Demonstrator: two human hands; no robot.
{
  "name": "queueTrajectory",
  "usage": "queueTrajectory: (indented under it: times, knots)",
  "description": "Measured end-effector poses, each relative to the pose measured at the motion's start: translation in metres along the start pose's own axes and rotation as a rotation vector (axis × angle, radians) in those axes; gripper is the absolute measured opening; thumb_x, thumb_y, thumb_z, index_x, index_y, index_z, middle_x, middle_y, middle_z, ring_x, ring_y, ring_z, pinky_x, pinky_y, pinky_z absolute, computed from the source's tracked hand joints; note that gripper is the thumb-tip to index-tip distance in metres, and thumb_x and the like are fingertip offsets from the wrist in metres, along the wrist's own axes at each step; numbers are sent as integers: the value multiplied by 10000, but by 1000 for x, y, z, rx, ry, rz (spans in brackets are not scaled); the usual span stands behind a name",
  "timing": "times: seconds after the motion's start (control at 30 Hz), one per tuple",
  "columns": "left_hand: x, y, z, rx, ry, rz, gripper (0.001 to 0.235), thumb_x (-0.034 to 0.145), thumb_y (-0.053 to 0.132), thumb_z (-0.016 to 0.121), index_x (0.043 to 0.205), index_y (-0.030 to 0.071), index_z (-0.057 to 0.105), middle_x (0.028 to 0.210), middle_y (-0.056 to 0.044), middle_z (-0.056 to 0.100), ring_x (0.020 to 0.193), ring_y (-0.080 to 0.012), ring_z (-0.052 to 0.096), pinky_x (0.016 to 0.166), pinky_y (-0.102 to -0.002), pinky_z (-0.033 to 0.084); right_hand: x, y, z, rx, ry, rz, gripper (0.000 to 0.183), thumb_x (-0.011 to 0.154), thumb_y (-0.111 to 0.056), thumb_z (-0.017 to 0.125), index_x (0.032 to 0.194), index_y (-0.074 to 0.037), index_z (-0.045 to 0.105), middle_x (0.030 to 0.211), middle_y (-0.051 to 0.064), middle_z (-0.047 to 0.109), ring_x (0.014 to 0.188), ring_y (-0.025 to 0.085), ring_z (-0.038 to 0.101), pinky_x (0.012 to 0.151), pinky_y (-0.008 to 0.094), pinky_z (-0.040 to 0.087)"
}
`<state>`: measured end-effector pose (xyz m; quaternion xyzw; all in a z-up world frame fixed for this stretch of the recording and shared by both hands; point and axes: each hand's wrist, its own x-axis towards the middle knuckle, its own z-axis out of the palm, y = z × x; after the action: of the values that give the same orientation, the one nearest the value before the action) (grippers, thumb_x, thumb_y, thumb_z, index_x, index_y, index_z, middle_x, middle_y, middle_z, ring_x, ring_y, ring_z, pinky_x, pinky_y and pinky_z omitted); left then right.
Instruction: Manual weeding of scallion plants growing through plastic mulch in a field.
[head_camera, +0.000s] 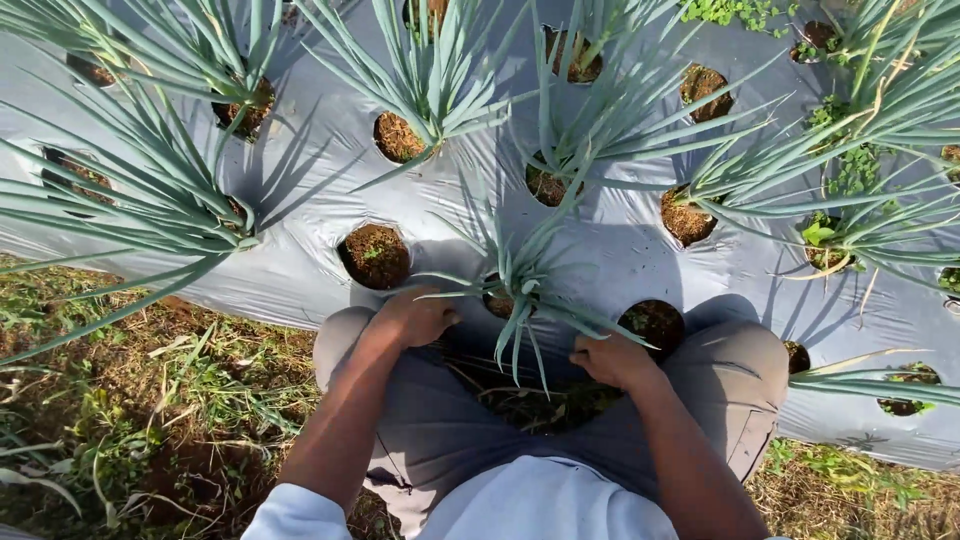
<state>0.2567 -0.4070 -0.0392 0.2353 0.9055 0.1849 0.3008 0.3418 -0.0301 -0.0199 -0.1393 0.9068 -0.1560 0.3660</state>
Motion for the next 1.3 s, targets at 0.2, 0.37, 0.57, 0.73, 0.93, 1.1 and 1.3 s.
queueTrajectory:
  times: [0.2,0.37,0.57,0.73,0.93,1.1,1.3]
  knots:
    - [-6,-29,-132,-2,661,-183,387,832,267,659,1114,21,759,994,-166,779,969,-366,760,911,-499,616,38,-28,-126,111,482,-79,323,961,-178,677,1279,-173,738,1142,147,751,1064,355,716,939,481,584]
    - [64,-91,-163,-84,1024,-308,329,975,388,663,1139,109,729,1078,-173,727,1124,-449,704,1143,-590,439,124,-85,-175,303,311,-388,369,973,-109,636,1316,27,656,1053,289,735,957,475,699,836,555,571]
    - [124,-116,-212,-83,1070,-119,545,972,286,689,1505,258,578,1523,-173,515,1444,-437,453,1221,-661,289,265,-87,-207,-338,1005,-453,176,1088,-286,558,1088,-143,661,579,-52,499,423,75,408,494,203,363]
    - [135,-95,-262,-195,1026,37,569,1084,403,597,1599,238,421,1661,-136,340,1562,-344,233,1256,-614,81,332,-99,-255,56,986,-353,236,1022,-288,596,1142,-107,689,783,20,609,628,161,536,625,305,434]
    - [209,-136,-255,342,968,-124,580,1027,518,554,1555,287,498,1732,-57,204,1592,-358,167,1227,-749,133,368,-125,-326,443,898,-139,340,992,-261,631,1255,-58,706,995,150,751,850,328,708,722,440,530]
    - [213,-141,-251,338,1065,-45,586,987,615,461,1410,239,616,1673,-83,344,1561,-400,221,1170,-787,116,428,-112,-362,-88,850,-167,398,995,-319,717,1331,-104,713,1010,198,771,808,318,752,693,461,587]
    - [208,-129,-254,433,1103,-137,608,1025,629,393,1527,303,500,1715,-9,242,1585,-305,142,1215,-674,48,417,-155,-388,-358,553,-84,375,927,-343,785,1244,-144,768,998,146,731,888,379,735,682,545,649]
